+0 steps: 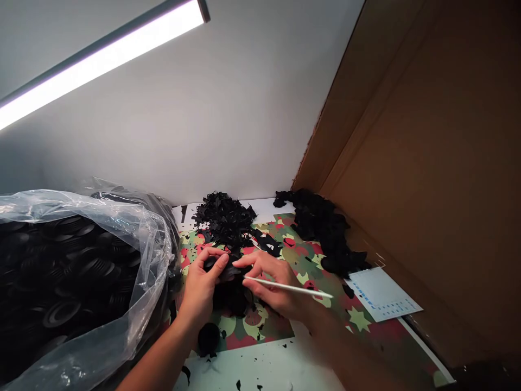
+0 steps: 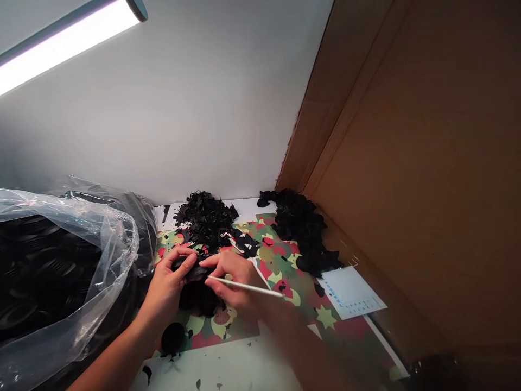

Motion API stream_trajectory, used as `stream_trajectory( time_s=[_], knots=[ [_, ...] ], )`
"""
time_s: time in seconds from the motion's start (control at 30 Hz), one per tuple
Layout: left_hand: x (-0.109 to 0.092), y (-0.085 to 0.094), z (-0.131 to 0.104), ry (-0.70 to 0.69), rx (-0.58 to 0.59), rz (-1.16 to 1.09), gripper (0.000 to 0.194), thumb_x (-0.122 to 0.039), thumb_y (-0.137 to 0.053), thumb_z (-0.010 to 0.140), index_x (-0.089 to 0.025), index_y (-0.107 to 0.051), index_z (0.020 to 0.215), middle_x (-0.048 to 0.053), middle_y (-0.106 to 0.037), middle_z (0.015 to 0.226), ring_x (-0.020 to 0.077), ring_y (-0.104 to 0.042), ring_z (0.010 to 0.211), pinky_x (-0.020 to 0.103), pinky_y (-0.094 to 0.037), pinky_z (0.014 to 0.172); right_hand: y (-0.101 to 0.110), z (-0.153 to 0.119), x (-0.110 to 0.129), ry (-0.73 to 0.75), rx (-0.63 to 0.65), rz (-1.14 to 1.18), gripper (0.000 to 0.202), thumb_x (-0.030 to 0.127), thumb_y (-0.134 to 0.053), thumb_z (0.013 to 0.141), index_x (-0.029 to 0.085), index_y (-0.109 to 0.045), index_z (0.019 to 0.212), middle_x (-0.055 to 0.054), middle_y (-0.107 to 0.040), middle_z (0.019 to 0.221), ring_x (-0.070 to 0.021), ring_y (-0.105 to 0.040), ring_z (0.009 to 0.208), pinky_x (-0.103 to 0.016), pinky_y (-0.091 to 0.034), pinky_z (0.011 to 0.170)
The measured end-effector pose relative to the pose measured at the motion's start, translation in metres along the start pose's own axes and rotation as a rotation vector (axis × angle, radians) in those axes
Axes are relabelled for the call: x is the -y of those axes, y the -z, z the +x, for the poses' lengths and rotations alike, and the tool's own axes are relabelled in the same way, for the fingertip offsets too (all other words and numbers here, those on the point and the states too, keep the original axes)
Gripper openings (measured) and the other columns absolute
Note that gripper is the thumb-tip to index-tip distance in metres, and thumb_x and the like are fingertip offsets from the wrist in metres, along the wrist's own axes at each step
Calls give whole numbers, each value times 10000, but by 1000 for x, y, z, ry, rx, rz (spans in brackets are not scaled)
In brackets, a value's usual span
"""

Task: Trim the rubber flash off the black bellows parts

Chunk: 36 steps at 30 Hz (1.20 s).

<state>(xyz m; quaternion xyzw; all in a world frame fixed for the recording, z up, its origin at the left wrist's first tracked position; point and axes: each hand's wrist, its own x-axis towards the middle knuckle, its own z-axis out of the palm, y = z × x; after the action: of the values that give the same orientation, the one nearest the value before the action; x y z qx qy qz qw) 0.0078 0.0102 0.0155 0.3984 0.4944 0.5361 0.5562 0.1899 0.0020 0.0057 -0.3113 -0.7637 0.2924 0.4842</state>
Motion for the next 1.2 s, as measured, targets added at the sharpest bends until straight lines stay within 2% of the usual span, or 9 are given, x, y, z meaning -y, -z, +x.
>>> stream_trajectory(
  time_s=[0.07,0.17,0.27,0.37,0.6,0.83,1.03,1.1,1.2],
  knots=[
    [-1,-1,0,35,33,-104,264,-402,-816,667,-178,-727,776,-4,-663,771,145,-643,698,258,-563,646,-1,1,0,93,31,-112,134,212,-602,959,230,-580,828,-96,-743,1168,-240,-677,1074,-456,-517,975],
    [-3,-1,-1,34,111,-124,275,-287,-810,624,-207,-790,886,40,-743,957,210,-693,903,318,-583,805,-1,1,-3,91,-58,-172,133,187,-597,960,231,-575,837,-96,-736,1169,-235,-667,1072,-442,-523,953],
    [-2,2,-1,-65,144,92,376,-253,-843,614,-231,-805,987,66,-760,1081,261,-690,1038,373,-549,930,1,1,-6,52,-106,-157,130,199,-607,959,233,-578,837,-84,-745,1111,-227,-684,1039,-415,-546,912],
    [1,5,0,-176,102,291,376,-304,-859,628,-231,-812,993,80,-768,1116,294,-677,1110,420,-504,1013,0,0,-4,31,-92,-133,123,222,-601,970,238,-592,848,-77,-754,1086,-232,-698,1044,-404,-560,899],
    [-1,4,-1,-221,90,402,358,-293,-851,638,-219,-783,981,51,-809,984,258,-745,937,378,-572,894,-8,0,-1,113,-96,-227,108,225,-594,974,239,-600,867,-82,-760,1104,-242,-667,1000,-420,-553,872],
    [-4,2,-5,-364,75,474,359,-297,-839,663,-232,-760,1007,30,-807,905,235,-756,872,328,-591,796,-4,0,-4,54,-52,-284,101,254,-575,984,249,-609,889,-66,-758,1095,-265,-634,1014,-452,-512,881],
    [-3,1,-7,-374,53,460,319,-270,-817,678,-226,-753,986,28,-800,883,226,-750,844,326,-581,796,-13,0,2,74,-62,-303,146,227,-515,1017,243,-594,896,-58,-749,1018,-238,-675,976,-412,-479,899],
    [-5,-1,-9,-358,40,436,320,-275,-824,668,-223,-757,977,26,-795,864,225,-745,832,336,-582,808,-18,0,-2,39,-106,-315,152,206,-490,1017,243,-600,918,-63,-741,997,-232,-681,951,-399,-484,895],
    [-13,-2,-12,-330,45,369,418,-277,-869,612,-224,-759,1012,18,-780,836,228,-736,823,348,-592,814,-15,1,-21,-184,-196,-335,157,215,-487,979,237,-598,871,-56,-721,917,-229,-672,887,-358,-503,803]
  ],
)
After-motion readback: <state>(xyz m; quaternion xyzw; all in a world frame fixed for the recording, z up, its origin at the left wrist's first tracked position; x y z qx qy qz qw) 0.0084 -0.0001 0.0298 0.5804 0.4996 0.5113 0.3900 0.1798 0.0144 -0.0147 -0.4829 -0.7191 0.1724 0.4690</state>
